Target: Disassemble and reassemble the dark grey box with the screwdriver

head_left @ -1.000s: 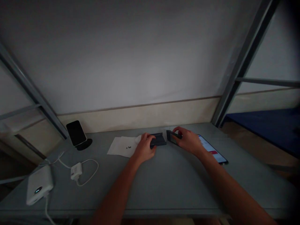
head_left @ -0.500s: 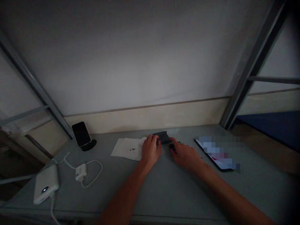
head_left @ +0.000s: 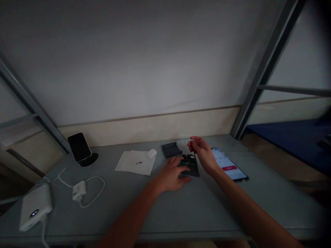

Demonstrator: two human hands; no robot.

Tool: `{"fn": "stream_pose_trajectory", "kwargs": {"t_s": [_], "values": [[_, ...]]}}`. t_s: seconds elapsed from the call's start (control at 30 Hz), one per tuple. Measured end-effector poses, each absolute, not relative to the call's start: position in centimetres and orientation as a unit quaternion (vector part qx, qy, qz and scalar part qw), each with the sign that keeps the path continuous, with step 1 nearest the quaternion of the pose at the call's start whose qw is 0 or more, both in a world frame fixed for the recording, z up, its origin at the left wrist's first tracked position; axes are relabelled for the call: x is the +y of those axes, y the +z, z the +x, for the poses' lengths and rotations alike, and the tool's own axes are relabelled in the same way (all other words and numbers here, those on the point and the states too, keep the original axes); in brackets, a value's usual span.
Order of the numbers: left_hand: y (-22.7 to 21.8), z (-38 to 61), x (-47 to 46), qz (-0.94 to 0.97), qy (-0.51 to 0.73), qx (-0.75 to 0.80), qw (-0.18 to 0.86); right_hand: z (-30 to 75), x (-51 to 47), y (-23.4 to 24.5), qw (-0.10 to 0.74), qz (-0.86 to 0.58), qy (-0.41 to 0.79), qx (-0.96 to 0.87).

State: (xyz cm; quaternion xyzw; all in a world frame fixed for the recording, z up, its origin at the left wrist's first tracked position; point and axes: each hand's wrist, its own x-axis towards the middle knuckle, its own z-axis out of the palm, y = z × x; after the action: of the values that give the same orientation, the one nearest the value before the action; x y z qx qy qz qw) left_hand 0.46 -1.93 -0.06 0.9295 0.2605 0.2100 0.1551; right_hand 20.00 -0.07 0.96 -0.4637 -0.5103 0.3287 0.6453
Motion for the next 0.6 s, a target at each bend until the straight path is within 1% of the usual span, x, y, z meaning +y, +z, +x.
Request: {"fn": "stream_pose_trajectory", "kwargs": {"t_s": [0.07,0.2,0.37,0.5,0.6], "values": [[0.2,-0.2,-1.2,0.932,0.204,0.255,0.158,19.8,0.0,0.7,0.643,-0.438,0.354,-0.518],[1.4,-1.5,-0.2,0.917,0.207,0.295,0.169,18.9,-0.3,0.5,0.646,-0.385,0.394,-0.529],[1.8,-1.3,-0.5,0.902,0.237,0.303,0.196,17.8,-0.8,0.4,0.628,-0.321,0.469,-0.532],[0.8,-1.1,-0.4,0.897,0.241,0.315,0.196,17.1,-1.0,0.3,0.634,-0.303,0.468,-0.536],[0.2,-1.4,0.2,0.888,0.243,0.317,0.229,16.6,-1.2,0.3,0.628,-0.313,0.460,-0.545]]}}
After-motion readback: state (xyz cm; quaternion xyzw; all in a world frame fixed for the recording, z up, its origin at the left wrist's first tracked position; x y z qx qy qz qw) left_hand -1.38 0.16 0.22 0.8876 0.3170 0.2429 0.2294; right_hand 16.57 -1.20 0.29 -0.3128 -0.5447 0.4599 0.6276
